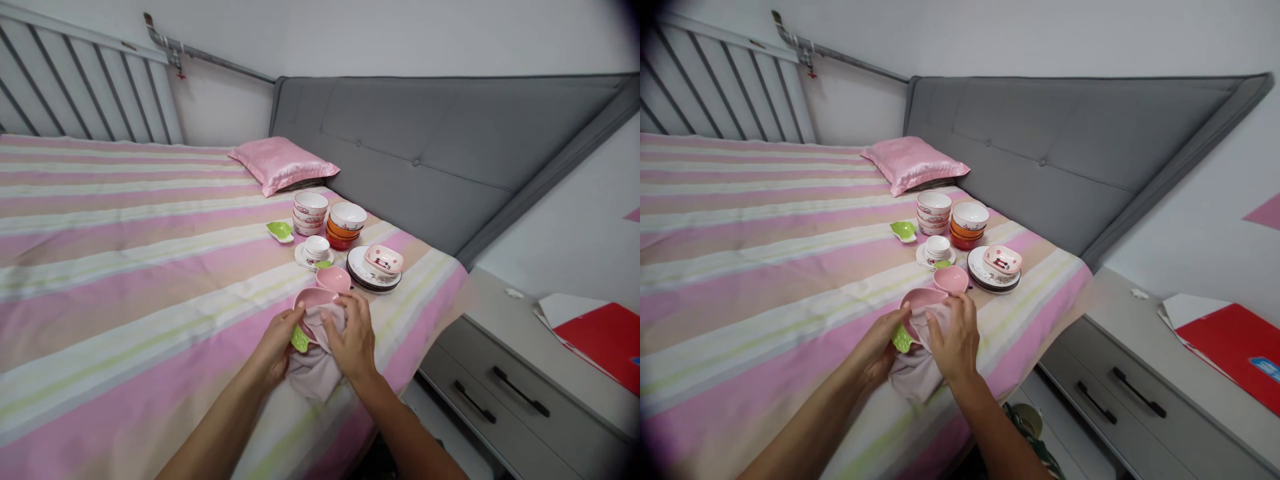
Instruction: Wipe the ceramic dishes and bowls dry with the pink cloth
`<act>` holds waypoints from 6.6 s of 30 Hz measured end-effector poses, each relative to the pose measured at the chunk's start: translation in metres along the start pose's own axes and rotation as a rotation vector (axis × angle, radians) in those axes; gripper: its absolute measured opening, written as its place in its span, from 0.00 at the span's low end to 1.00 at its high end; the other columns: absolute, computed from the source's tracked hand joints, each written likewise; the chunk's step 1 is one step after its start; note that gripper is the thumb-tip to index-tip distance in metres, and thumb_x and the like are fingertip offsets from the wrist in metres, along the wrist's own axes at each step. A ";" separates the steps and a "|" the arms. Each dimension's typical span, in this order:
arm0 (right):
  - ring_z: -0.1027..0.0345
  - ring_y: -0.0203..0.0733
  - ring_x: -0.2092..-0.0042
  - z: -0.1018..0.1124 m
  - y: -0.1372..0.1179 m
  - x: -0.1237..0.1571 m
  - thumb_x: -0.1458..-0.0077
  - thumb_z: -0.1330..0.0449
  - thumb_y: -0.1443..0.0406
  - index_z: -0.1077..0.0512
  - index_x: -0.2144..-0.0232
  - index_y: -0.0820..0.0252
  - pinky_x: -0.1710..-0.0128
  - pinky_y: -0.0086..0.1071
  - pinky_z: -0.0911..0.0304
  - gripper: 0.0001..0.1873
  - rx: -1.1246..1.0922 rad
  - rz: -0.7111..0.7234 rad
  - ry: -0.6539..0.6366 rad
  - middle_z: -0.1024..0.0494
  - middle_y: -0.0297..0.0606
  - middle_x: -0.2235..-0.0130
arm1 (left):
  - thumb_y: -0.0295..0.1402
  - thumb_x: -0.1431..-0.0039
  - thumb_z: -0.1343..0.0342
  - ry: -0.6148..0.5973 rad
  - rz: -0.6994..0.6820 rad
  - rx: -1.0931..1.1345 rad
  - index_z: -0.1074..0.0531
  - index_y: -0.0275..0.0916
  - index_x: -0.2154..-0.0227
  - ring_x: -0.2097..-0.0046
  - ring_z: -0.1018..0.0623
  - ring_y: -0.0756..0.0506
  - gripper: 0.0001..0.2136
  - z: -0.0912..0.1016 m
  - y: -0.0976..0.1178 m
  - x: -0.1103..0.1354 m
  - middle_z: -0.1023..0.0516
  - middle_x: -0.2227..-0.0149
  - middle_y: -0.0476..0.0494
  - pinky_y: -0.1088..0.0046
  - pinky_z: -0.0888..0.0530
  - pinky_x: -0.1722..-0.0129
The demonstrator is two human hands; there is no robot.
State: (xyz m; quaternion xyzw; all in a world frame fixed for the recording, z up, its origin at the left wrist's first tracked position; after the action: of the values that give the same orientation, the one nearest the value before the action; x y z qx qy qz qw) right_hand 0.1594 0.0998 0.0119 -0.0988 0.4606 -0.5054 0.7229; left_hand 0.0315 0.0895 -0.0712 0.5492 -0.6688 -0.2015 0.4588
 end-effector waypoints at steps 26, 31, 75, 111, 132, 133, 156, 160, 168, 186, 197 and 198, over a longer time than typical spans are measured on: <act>0.31 0.47 0.55 0.024 0.100 -0.008 0.48 0.49 0.61 0.29 0.55 0.65 0.56 0.36 0.37 0.20 -0.398 -0.543 0.233 0.23 0.44 0.56 | 0.50 0.59 0.39 0.301 -0.313 -0.132 0.36 0.37 0.76 0.78 0.37 0.55 0.21 0.031 0.052 0.015 0.40 0.79 0.56 0.80 0.37 0.80; 0.31 0.47 0.55 0.048 0.111 -0.006 0.47 0.50 0.60 0.29 0.54 0.66 0.56 0.36 0.38 0.22 -0.332 -0.571 0.403 0.24 0.45 0.57 | 0.52 0.55 0.42 0.258 -0.294 -0.212 0.35 0.37 0.74 0.78 0.36 0.54 0.21 0.028 0.044 0.010 0.40 0.79 0.56 0.80 0.38 0.80; 0.32 0.43 0.62 -0.037 -0.038 0.017 0.50 0.52 0.73 0.28 0.64 0.59 0.60 0.34 0.41 0.15 0.010 0.248 -0.437 0.23 0.39 0.65 | 0.51 0.52 0.44 0.187 -0.378 -0.303 0.31 0.36 0.73 0.78 0.37 0.53 0.20 0.018 0.038 0.003 0.34 0.78 0.53 0.78 0.41 0.79; 0.48 0.44 0.39 -0.016 -0.063 0.018 0.43 0.54 0.72 0.37 0.45 0.57 0.40 0.47 0.51 0.24 -0.101 0.413 -0.249 0.34 0.38 0.43 | 0.27 0.46 0.53 0.162 -0.961 -1.355 0.33 0.39 0.64 0.64 0.27 0.44 0.07 -0.013 0.053 0.025 0.28 0.65 0.42 0.70 0.31 0.67; 0.44 0.43 0.42 -0.002 -0.041 0.003 0.38 0.59 0.66 0.38 0.45 0.56 0.42 0.45 0.48 0.21 -0.269 0.214 -0.158 0.33 0.39 0.44 | 0.26 0.49 0.51 0.088 -0.949 -1.153 0.36 0.40 0.55 0.58 0.26 0.44 0.16 -0.014 0.056 0.030 0.25 0.58 0.42 0.70 0.30 0.60; 0.45 0.44 0.41 -0.003 -0.049 0.006 0.38 0.59 0.67 0.37 0.45 0.55 0.42 0.46 0.49 0.21 -0.227 0.263 -0.177 0.34 0.38 0.44 | 0.26 0.49 0.51 0.093 -0.943 -1.168 0.35 0.39 0.56 0.59 0.26 0.44 0.15 -0.013 0.055 0.029 0.25 0.59 0.42 0.69 0.30 0.61; 0.40 0.43 0.44 0.010 -0.035 -0.005 0.37 0.65 0.65 0.35 0.48 0.58 0.45 0.42 0.44 0.24 -0.332 0.261 -0.160 0.31 0.41 0.47 | 0.26 0.52 0.49 0.020 -0.728 -0.762 0.31 0.39 0.58 0.58 0.25 0.46 0.16 -0.012 0.052 0.023 0.23 0.59 0.44 0.73 0.29 0.63; 0.36 0.42 0.48 0.008 -0.021 -0.010 0.37 0.62 0.64 0.32 0.52 0.59 0.48 0.37 0.41 0.22 -0.398 0.146 -0.141 0.28 0.42 0.51 | 0.26 0.53 0.50 0.047 -0.692 -0.685 0.29 0.38 0.59 0.59 0.25 0.46 0.15 -0.009 0.054 0.023 0.23 0.60 0.45 0.74 0.29 0.63; 0.31 0.38 0.59 -0.001 0.002 -0.009 0.37 0.56 0.62 0.35 0.52 0.59 0.60 0.28 0.38 0.17 -0.423 -0.030 -0.121 0.25 0.39 0.57 | 0.27 0.51 0.52 0.051 -0.620 -0.523 0.29 0.37 0.59 0.65 0.26 0.47 0.15 -0.001 0.048 0.015 0.26 0.70 0.48 0.73 0.29 0.66; 0.33 0.38 0.69 -0.004 0.017 0.003 0.38 0.58 0.60 0.35 0.54 0.61 0.69 0.28 0.40 0.18 -0.327 -0.223 0.021 0.26 0.37 0.67 | 0.38 0.47 0.46 0.104 -0.598 -0.382 0.28 0.36 0.61 0.64 0.28 0.47 0.14 -0.004 0.041 0.018 0.25 0.65 0.46 0.72 0.31 0.64; 0.31 0.41 0.63 -0.016 0.023 0.011 0.39 0.59 0.60 0.35 0.52 0.65 0.65 0.30 0.38 0.20 -0.344 -0.263 -0.011 0.24 0.43 0.63 | 0.44 0.48 0.44 0.118 -0.480 -0.247 0.30 0.37 0.60 0.72 0.28 0.50 0.17 0.004 0.026 0.013 0.25 0.68 0.47 0.75 0.32 0.72; 0.31 0.41 0.63 -0.016 0.022 0.012 0.39 0.59 0.61 0.35 0.53 0.64 0.66 0.30 0.38 0.19 -0.338 -0.262 -0.017 0.25 0.42 0.64 | 0.44 0.48 0.44 0.120 -0.483 -0.243 0.30 0.38 0.60 0.71 0.28 0.50 0.17 0.003 0.027 0.014 0.24 0.66 0.46 0.76 0.32 0.72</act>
State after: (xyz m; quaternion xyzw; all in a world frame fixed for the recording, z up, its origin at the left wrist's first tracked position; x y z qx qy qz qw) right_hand 0.1618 0.1060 -0.0174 -0.2821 0.5160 -0.5098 0.6279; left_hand 0.0144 0.0847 -0.0466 0.6446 -0.4612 -0.3508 0.4987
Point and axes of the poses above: each hand's wrist, its own x-axis away from the middle knuckle, its own z-axis out of the back of the hand, y = z × x, the point moved 10 cm from there along -x, towards the middle knuckle
